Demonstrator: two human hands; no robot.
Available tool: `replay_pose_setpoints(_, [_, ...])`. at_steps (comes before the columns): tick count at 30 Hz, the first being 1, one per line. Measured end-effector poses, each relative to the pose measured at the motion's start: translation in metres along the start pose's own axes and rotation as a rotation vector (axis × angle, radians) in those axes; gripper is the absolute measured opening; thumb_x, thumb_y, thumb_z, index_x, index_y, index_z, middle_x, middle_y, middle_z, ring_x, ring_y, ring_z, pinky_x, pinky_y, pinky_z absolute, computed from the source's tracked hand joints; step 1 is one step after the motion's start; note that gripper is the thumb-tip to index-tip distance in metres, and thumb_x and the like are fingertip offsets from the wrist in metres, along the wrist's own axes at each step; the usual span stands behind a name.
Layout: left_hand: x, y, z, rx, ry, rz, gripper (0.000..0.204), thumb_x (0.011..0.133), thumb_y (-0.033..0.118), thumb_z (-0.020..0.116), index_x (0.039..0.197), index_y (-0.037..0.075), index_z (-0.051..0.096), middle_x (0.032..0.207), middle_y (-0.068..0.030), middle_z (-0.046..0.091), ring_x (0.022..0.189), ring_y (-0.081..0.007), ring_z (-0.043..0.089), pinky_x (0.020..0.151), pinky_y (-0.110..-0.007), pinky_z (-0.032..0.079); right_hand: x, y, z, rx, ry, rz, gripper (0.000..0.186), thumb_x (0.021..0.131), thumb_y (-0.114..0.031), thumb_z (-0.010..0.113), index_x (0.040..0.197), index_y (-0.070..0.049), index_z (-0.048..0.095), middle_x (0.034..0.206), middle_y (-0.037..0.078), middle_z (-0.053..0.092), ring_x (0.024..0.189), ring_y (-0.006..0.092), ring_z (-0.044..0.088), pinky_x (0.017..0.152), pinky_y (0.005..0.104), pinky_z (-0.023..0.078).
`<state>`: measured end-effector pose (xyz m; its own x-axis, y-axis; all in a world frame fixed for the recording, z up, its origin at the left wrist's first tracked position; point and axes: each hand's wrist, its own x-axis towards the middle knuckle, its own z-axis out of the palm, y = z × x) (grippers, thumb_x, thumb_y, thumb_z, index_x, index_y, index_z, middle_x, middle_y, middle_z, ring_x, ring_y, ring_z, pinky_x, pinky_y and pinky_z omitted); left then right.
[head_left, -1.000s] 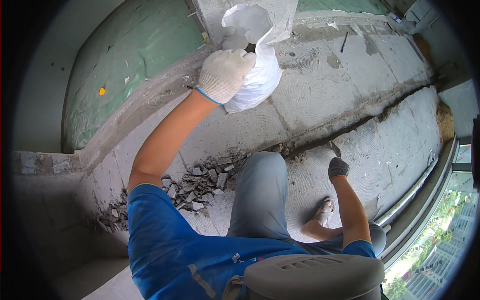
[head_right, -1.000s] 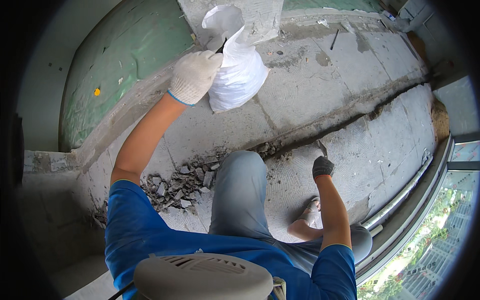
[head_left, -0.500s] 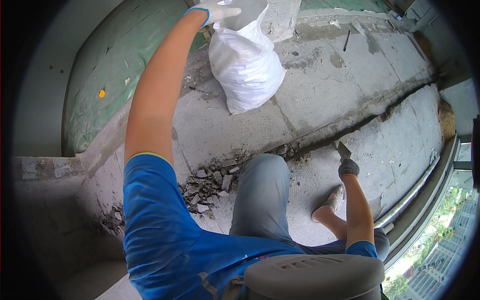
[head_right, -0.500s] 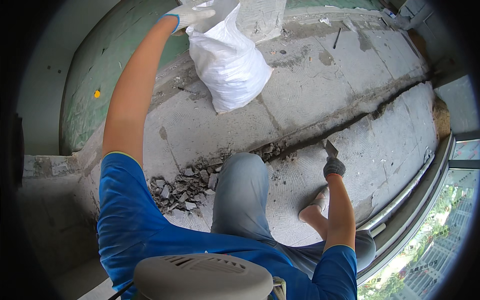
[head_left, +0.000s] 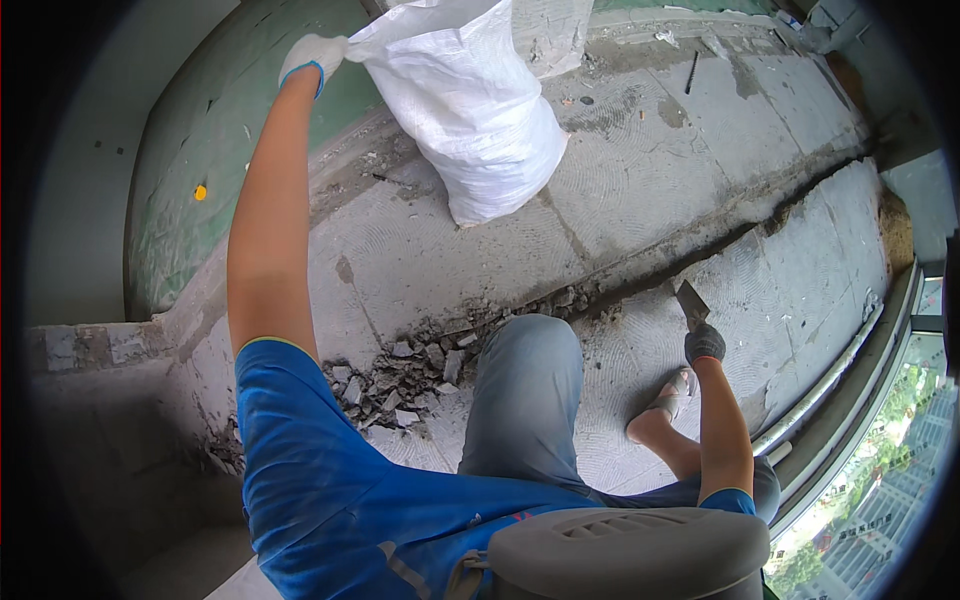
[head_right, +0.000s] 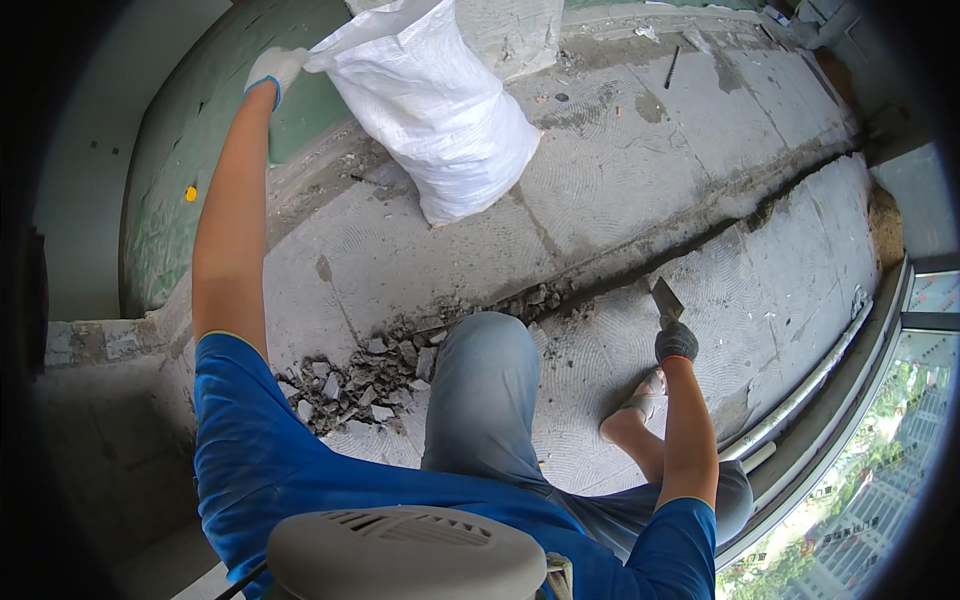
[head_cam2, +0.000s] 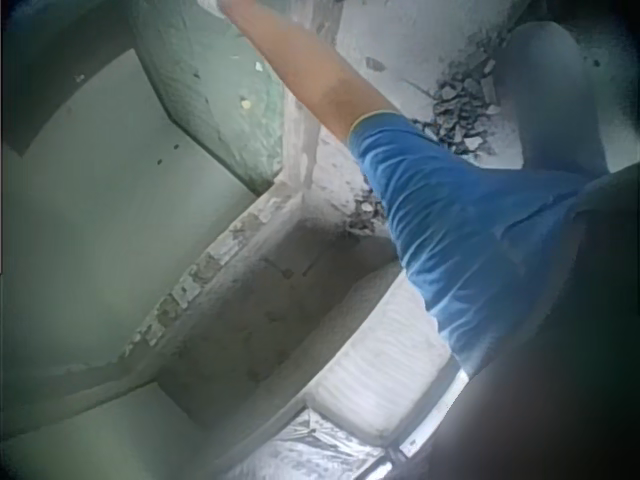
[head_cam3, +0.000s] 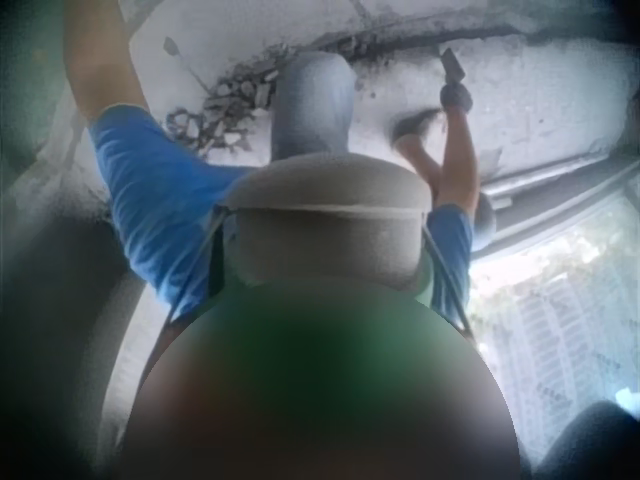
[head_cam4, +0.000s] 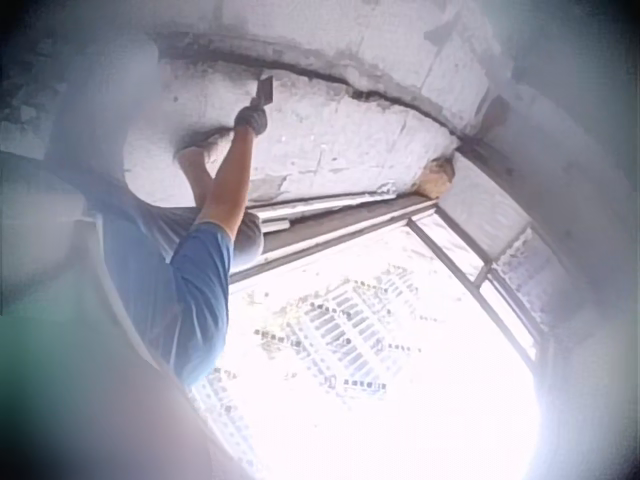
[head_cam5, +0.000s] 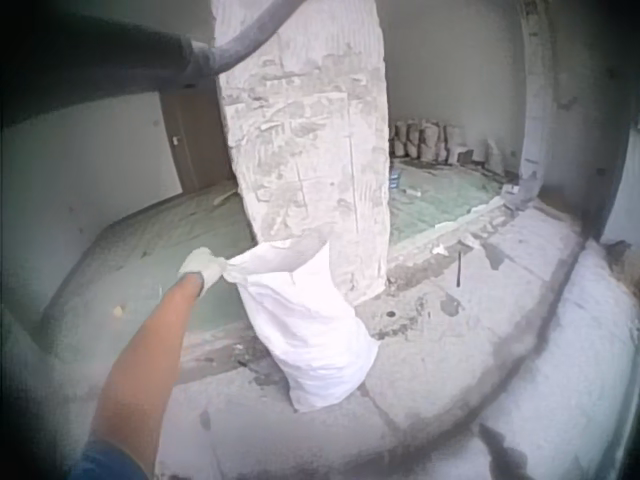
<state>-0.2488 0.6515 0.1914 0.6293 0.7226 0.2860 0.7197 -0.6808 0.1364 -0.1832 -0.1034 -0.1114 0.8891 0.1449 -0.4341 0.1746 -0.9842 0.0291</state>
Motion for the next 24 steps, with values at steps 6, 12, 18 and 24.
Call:
replay_pose_setpoints(6, [-0.009, 0.055, 0.002, 0.002, -0.049, -0.057, 0.069, 0.069, 0.054, 0.059, 0.110, -0.001, 0.061, 0.104, -0.0178, 0.065, 0.093, -0.0354, 0.062, 0.080, -0.041, 0.049, -0.004, -0.009, 0.017, 0.060, -0.010, 0.143, 0.034, 0.083, -0.032, 0.048, 0.110, -0.014, 0.061, 0.103, 0.021, 0.062, 0.096, 0.0370, 0.060, 0.083, 0.0449, 0.048])
replay_pose_setpoints(12, [-0.037, 0.055, 0.044, -0.799, -0.435, -0.467, 0.040, 0.073, 0.046, 0.066, 0.071, 0.008, 0.054, 0.066, -0.0009, 0.047, 0.054, -0.0112, 0.048, 0.039, -0.023, 0.037, -0.007, 0.016, 0.116, 0.982, 0.010, 0.416, 0.040, 0.088, -0.043, 0.052, 0.094, -0.005, 0.063, 0.067, 0.015, 0.062, 0.060, 0.0279, 0.062, 0.054, 0.0398, 0.048])
replay_pose_setpoints(18, [-0.068, 0.090, 0.053, -1.253, -0.487, -0.338, 0.023, 0.089, 0.030, 0.055, 0.081, 0.009, 0.051, 0.062, -0.0010, 0.046, 0.045, -0.0072, 0.041, 0.033, -0.021, 0.026, -0.030, 0.055, 0.190, 0.279, 0.090, 0.378, 0.050, 0.083, -0.048, 0.056, 0.100, -0.002, 0.061, 0.089, 0.018, 0.064, 0.082, 0.0317, 0.065, 0.069, 0.0407, 0.051])
replay_pose_setpoints(24, [-0.173, 0.089, 0.048, -1.223, -0.660, -0.299, 0.025, 0.087, 0.027, 0.057, 0.098, 0.004, 0.057, 0.077, -0.0037, 0.061, 0.063, -0.0131, 0.060, 0.042, -0.025, 0.043, -0.047, 0.020, 0.089, 0.553, -0.164, 0.334, 0.055, 0.075, -0.031, 0.059, 0.118, 0.001, 0.054, 0.116, 0.021, 0.058, 0.107, 0.0354, 0.056, 0.092, 0.0357, 0.043])
